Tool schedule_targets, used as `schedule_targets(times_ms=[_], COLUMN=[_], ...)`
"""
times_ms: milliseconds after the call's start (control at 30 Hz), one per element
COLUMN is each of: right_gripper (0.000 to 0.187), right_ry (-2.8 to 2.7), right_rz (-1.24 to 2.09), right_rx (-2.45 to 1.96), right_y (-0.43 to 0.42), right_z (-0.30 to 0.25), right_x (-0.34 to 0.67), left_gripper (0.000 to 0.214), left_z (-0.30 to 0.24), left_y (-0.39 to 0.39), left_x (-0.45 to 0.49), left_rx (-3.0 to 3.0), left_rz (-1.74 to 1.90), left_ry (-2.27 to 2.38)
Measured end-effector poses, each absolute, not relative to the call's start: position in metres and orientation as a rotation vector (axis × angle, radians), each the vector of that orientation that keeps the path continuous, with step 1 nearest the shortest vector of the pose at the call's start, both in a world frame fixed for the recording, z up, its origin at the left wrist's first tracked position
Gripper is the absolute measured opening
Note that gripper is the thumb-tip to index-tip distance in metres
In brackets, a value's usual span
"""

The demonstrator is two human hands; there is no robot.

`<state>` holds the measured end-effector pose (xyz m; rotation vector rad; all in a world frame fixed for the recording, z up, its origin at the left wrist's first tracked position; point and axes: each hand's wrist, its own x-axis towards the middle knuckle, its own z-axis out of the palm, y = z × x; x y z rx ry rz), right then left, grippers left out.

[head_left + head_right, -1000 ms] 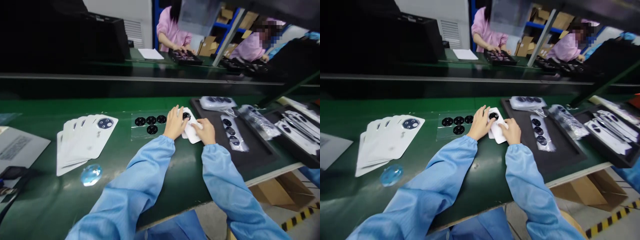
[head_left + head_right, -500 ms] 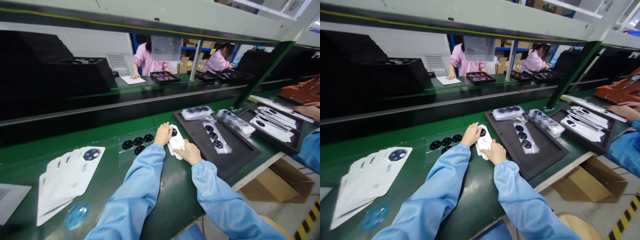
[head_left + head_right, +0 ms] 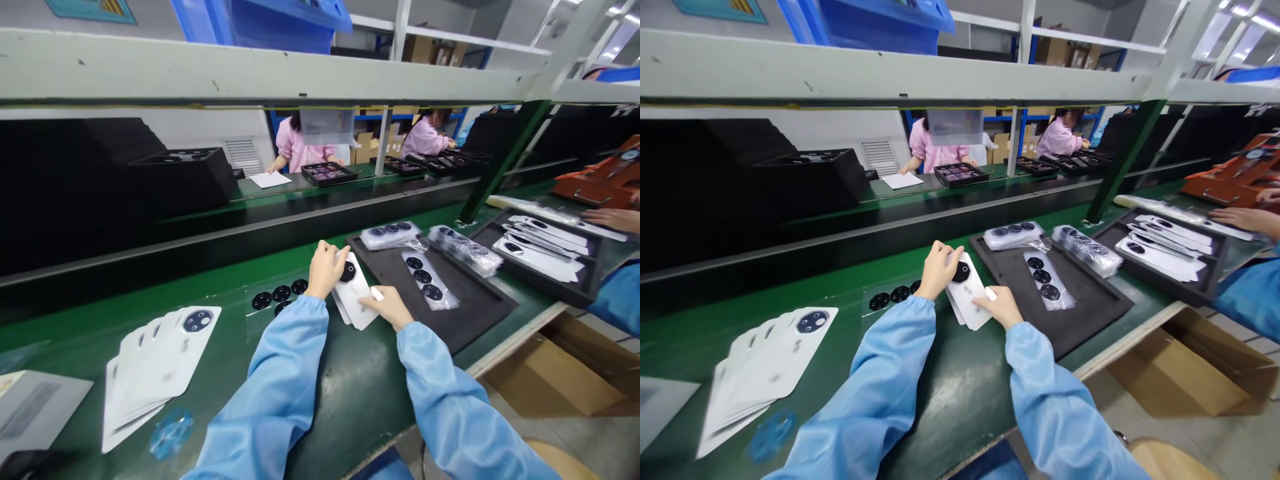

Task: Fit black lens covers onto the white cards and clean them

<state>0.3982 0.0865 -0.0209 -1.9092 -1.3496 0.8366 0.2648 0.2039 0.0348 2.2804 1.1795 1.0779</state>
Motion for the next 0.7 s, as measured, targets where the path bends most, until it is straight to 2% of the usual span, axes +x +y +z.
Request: schedule_targets(times_ms=[133,267,333,433,500,600,700], right_gripper=[0.023,0.022,0.021,0.018,0.017,0.018,0.020], right_ry=[-1.312,-1.248,-1.234,-1.248,-1.252,-1.197,-1.047], right_rz=[1.016,1.101,1.178,1.349,1.454,1.516,1.411], right_rx=[-1.637,-1.435,-1.338,-1.197,-1.119,-1.062,-1.073], right_y=[0.084,0.081,0.080,0.077,0.074,0.069,0.064], right_z=[-0.024,-0.028,-0.029,-0.028,-0.024,-0.017,-0.008], right_x=[0.405,0.397,0.392,0.384,0.379,0.371,0.360], left_gripper=[0.035,0.033,0.047,0.089,0.106,0.111,0.106], left_z=[0.062,0.081,0.084,0.081,0.078,0.079,0.085], left_y=[0.171,0.160,0.159,0.151,0.141,0.125,0.118], left_x=[0.245,0.211,0.196,0.186,0.189,0.199,0.206], left_rx=[2.224,2.127,2.054,1.924,1.860,1.641,1.330], left_rz=[1.224,1.161,1.051,0.885,0.784,0.703,0.846], left_ry=[0.952,0.693,0.546,0.344,0.230,0.120,0.206])
